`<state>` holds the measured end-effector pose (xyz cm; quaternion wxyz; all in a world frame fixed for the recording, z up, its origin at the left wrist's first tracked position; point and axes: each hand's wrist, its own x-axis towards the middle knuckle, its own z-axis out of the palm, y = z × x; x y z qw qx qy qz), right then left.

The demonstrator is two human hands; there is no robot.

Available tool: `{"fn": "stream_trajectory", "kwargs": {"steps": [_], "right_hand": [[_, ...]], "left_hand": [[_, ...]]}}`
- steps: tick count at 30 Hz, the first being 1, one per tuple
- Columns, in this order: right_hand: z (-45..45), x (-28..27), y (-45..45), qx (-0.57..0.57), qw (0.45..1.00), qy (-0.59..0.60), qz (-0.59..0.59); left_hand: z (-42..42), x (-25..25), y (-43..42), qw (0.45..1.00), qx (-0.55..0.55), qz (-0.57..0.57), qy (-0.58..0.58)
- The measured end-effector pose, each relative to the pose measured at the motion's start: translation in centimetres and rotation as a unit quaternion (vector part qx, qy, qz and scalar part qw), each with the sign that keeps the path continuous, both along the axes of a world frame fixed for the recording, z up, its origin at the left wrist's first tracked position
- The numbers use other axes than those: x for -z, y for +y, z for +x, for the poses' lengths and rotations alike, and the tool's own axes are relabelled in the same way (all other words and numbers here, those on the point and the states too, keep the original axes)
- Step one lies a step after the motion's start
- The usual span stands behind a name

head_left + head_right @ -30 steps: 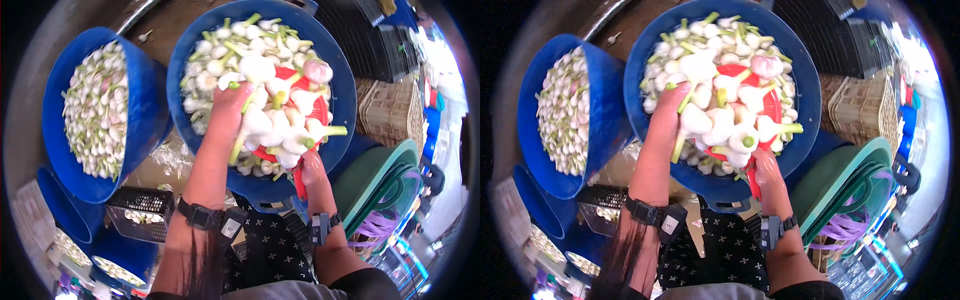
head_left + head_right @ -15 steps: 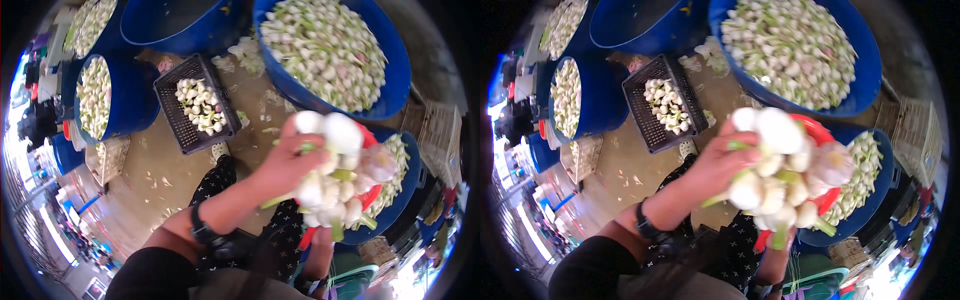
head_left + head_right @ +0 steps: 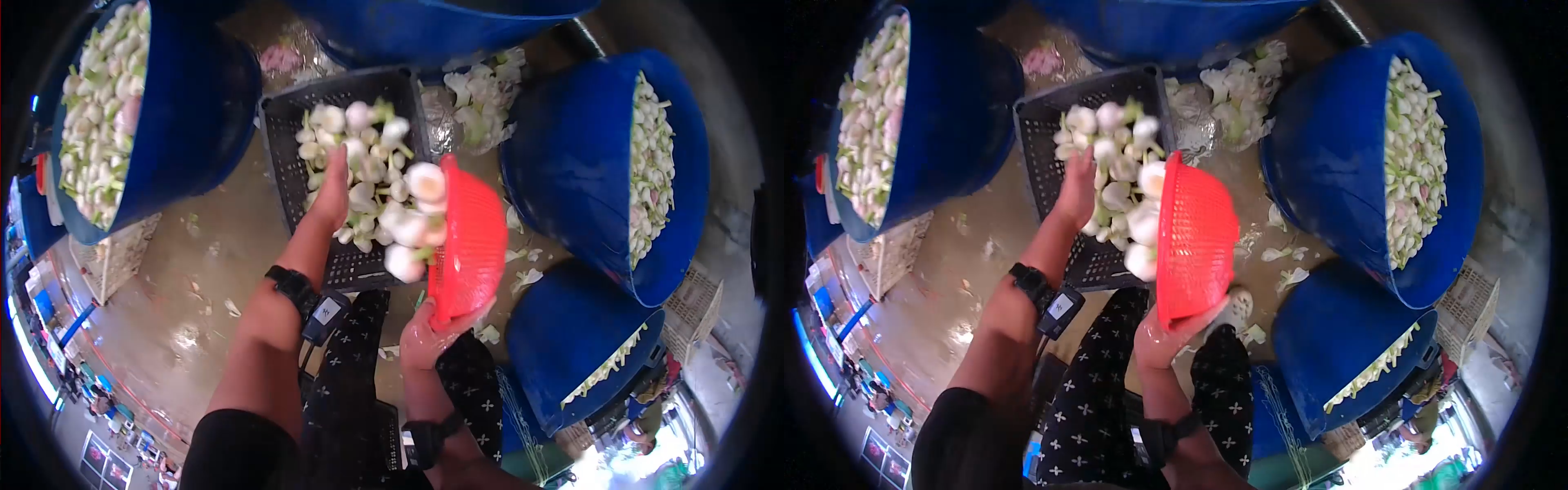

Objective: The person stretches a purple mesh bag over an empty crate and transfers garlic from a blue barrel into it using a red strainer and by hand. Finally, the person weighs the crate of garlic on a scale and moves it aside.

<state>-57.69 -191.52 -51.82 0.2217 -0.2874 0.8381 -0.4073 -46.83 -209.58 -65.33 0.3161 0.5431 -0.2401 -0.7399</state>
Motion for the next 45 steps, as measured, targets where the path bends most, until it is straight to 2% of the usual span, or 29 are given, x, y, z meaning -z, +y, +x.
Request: {"fn": "stream_trajectory", "kwargs": {"steps": [1,2,4,5,6,7,8,10,11,12,14,15,16,17,18,19,22,23,27,29,30,32,36,38,40,41,42,44,45], "right_hand": [[-0.1,1.1,0.7,0.020,0.999,0.012,-0.030],[-0.7,2.1,1.5,0.015,0.999,0.020,-0.024],[-1.8,4.0,3.2,0.004,0.999,0.035,-0.013],[-2.3,3.1,2.2,-0.009,0.997,0.000,0.073],[-2.4,2.0,0.8,-0.019,0.987,-0.033,0.158],[-1.5,1.2,-2.1,0.070,0.988,-0.092,0.098],[-1.8,1.7,-3.2,0.064,0.989,-0.087,0.103],[-2.3,2.6,-5.0,0.035,0.994,-0.073,0.075],[-2.2,3.1,-5.6,0.047,0.993,-0.099,0.042],[-2.5,3.8,-5.9,0.040,0.993,-0.101,0.044],[-4.0,4.9,-5.6,-0.001,0.995,-0.087,0.058],[-4.7,5.2,-6.0,-0.004,0.994,-0.088,0.063],[-5.2,5.2,-6.7,0.010,0.992,-0.103,0.070],[-5.6,5.4,-7.4,0.023,0.990,-0.117,0.077],[-5.9,5.8,-8.2,0.020,0.990,-0.117,0.082],[-6.2,6.2,-9.0,0.031,0.989,-0.136,0.041],[-7.0,7.0,-10.7,0.017,0.991,-0.133,-0.022],[-7.3,7.0,-10.9,0.024,0.989,-0.144,-0.023],[-8.2,7.1,-11.6,0.024,0.986,-0.163,-0.016],[-8.4,7.2,-12.1,0.036,0.985,-0.169,-0.026],[-8.7,7.3,-12.4,0.053,0.983,-0.169,-0.036],[-9.4,7.2,-12.7,0.045,0.981,-0.185,-0.024],[-10.6,7.3,-13.2,0.038,0.978,-0.204,0.026],[-10.6,7.3,-13.6,0.050,0.976,-0.209,0.022],[-10.7,7.2,-13.3,0.067,0.975,-0.207,0.037],[-10.9,7.1,-13.2,0.072,0.973,-0.215,0.041],[-11.1,7.3,-13.7,0.075,0.970,-0.227,0.034],[-11.2,7.4,-14.0,0.074,0.970,-0.231,0.027],[-11.1,7.4,-14.1,0.071,0.969,-0.237,0.018]], "left_hand": [[0.5,1.6,1.2,0.996,0.080,0.010,-0.025],[0.6,5.1,1.9,0.928,0.245,-0.096,-0.265],[0.7,7.5,5.4,0.768,0.425,-0.104,-0.467],[1.0,5.5,6.4,0.736,0.476,-0.141,-0.461],[0.6,4.3,7.4,0.720,0.517,-0.107,-0.451],[0.7,4.8,9.2,0.737,0.530,-0.118,-0.402],[0.7,5.7,11.2,0.753,0.540,-0.130,-0.353],[0.4,6.3,15.0,0.791,0.539,-0.027,-0.289],[1.0,6.3,16.5,0.802,0.473,-0.110,-0.347],[1.4,5.9,15.1,0.805,0.468,-0.105,-0.349],[1.9,4.4,11.6,0.898,0.338,0.068,-0.274],[1.5,4.3,10.7,0.898,0.164,-0.110,-0.394],[1.7,5.3,8.9,0.863,0.085,-0.230,-0.441],[1.7,6.4,6.8,0.847,0.066,-0.231,-0.474],[1.4,8.2,5.1,0.804,0.060,-0.289,-0.516],[0.9,9.7,3.9,0.805,0.058,-0.292,-0.512],[-2.9,11.0,4.0,0.757,0.156,-0.200,-0.602],[-3.8,10.3,5.2,0.750,0.267,-0.131,-0.592],[-3.5,10.8,10.5,0.719,0.306,-0.146,-0.607],[-3.1,9.6,10.1,0.823,0.218,-0.140,-0.505],[-3.2,9.5,8.9,0.821,0.219,-0.141,-0.509],[-3.6,9.9,4.6,0.727,0.104,-0.138,-0.664],[-6.8,16.0,-4.7,0.704,-0.043,0.018,-0.708],[-9.0,15.9,-9.2,0.833,-0.074,-0.174,-0.521],[-12.1,14.8,-11.0,0.797,-0.081,-0.085,-0.592],[-10.7,16.4,-10.2,0.818,-0.064,-0.129,-0.557],[-9.1,17.8,-8.6,0.798,-0.073,-0.271,-0.533],[-6.0,16.0,-5.6,0.773,0.106,-0.336,-0.528],[-4.6,15.3,-3.9,0.734,0.177,-0.318,-0.573]]}}
